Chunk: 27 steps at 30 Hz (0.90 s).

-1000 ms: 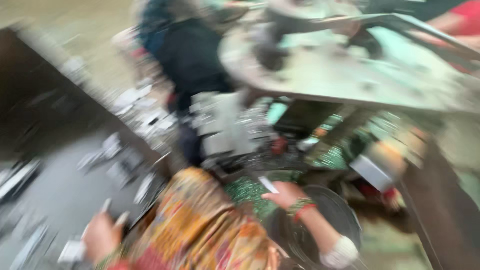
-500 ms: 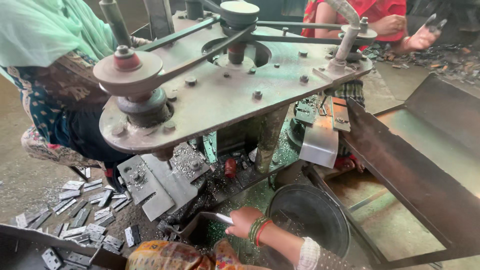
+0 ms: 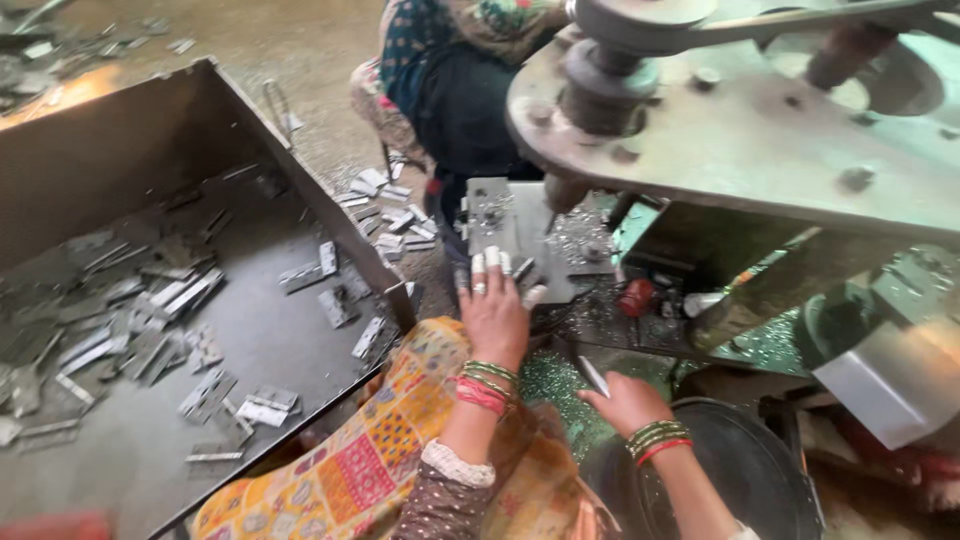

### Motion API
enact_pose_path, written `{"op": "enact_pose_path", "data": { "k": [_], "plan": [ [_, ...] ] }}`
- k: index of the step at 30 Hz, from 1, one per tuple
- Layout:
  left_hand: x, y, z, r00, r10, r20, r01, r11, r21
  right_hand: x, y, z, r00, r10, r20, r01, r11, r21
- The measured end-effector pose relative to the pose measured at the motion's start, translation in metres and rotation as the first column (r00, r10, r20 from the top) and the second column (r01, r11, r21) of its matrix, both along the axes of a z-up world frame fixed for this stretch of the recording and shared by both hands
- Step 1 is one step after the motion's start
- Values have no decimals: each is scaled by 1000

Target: The person repeatedly picks small metal pieces from a bin, places them into a press machine, and operates the lever to punch holes. Finished pieces are dropped into a collection bin below. The process is continuous and repetitive throughout the clip.

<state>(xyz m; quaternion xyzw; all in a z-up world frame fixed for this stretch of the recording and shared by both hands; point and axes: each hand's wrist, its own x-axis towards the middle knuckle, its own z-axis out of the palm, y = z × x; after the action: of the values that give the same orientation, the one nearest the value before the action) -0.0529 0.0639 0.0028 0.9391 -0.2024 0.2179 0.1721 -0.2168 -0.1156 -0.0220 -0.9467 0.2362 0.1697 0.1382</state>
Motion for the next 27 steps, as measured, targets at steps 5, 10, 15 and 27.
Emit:
{"op": "enact_pose_path", "data": {
  "k": [5, 10, 15, 27],
  "plan": [
    [-13, -1, 2, 992, -76, -99, 75, 997, -20, 3, -3, 2, 999, 36, -9, -36, 999, -4],
    [26, -12, 5, 1000, 2, 13, -3, 1000, 22, -1, -1, 1, 999, 37, -32, -36, 999, 20],
    [30, 0, 12, 999, -8, -51, 6, 999, -37, 0, -2, 5, 999, 27, -21, -27, 1000, 15],
    [-14, -28, -5, 972, -236, -16, 235, 971, -50, 3, -7, -1, 999, 27, -47, -27, 1000, -13]
  ]
}}
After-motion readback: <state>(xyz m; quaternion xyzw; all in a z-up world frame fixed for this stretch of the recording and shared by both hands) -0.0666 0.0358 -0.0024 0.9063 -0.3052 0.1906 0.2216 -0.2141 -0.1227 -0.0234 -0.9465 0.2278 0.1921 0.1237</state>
